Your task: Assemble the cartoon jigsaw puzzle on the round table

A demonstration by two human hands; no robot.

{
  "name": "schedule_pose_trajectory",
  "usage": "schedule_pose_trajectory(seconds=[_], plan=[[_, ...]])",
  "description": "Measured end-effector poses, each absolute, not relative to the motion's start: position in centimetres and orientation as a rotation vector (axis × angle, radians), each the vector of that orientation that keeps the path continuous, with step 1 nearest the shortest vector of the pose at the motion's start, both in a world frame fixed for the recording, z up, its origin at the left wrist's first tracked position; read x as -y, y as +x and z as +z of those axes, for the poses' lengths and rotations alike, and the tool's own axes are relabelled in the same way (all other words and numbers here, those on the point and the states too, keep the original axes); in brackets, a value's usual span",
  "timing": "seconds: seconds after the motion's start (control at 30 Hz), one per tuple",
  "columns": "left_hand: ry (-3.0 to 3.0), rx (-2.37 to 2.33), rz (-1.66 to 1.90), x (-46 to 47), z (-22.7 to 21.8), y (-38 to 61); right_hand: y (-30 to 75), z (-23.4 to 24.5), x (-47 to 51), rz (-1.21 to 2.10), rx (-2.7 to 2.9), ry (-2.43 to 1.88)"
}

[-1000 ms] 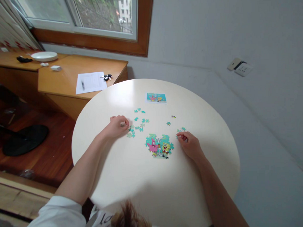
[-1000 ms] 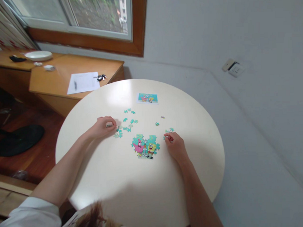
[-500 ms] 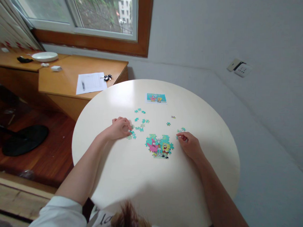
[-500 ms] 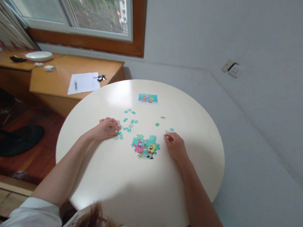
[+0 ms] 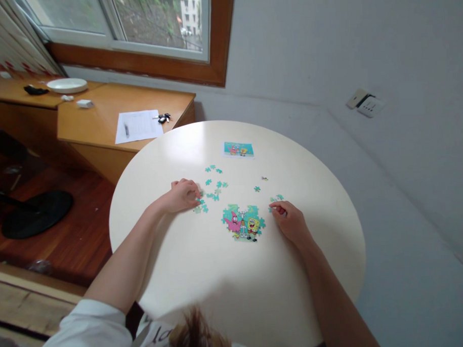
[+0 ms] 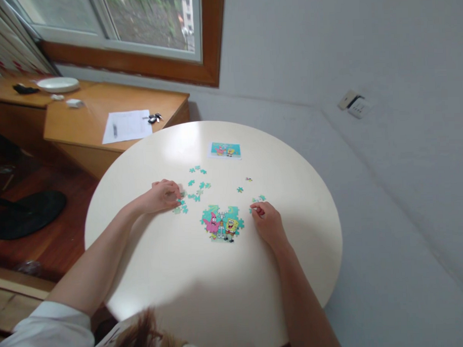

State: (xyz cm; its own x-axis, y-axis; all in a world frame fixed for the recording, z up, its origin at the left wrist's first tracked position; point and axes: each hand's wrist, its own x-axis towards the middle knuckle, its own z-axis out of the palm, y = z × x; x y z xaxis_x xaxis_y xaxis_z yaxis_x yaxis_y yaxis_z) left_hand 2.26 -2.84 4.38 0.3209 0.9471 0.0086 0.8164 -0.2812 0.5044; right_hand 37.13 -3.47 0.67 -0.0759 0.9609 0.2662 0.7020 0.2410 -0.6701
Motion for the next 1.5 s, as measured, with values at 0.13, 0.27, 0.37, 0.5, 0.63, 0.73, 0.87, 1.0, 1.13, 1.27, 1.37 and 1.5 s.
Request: schedule_pose_trajectory(seconds=[0.13,0.27,0.37,0.5,0.63,0.73,0.87,1.0,1.13,1.27,1.37,1.5], plan=[[2.192,-1.547,0.443,2.9,4.4,2.2,37.1,0.6,3.4,0.483,1.841,-1.53],[2.147,-1.555,0.393,2.9,4.5,2.2,37.1,0.5,3.5,0.469,1.846,-1.516],[2.115,-1.533,0.372,3.0,4.7,2.2,37.2,0.5,3.5,0.467,1.844,-1.511],[2.114,-1.54,0.37,2.9,4.8,2.2,37.1,0.4,3.5,0.485,1.835,-1.519],[2.096,-1.533,0.401,2.9,5.0,2.2,37.1,0.4,3.5,0.485,1.83,-1.519],[2.085,-1.525,0.431,3.0,5.0,2.1,37.2,0.3,3.4,0.476,1.83,-1.516],[2.046,-1.509,0.465,2.9,4.5,2.0,37.2,0.1,3.4,0.474,1.828,-1.501],[2.052,-1.494,0.48,2.7,3.9,1.8,37.2,-0.1,3.3,0.49,1.803,-1.501],[2.11,-1.512,0.451,2.6,4.0,1.8,37.2,-0.2,3.3,0.478,1.732,-1.512],[2.159,-1.526,0.419,2.6,4.2,1.7,37.3,0.1,3.2,0.449,1.642,-1.549],[2.152,-1.539,0.422,2.5,4.0,1.5,37.4,0.3,3.1,0.428,1.584,-1.565],[2.139,-1.535,0.424,2.3,3.8,1.3,37.4,0.4,3.0,0.389,1.499,-1.561]])
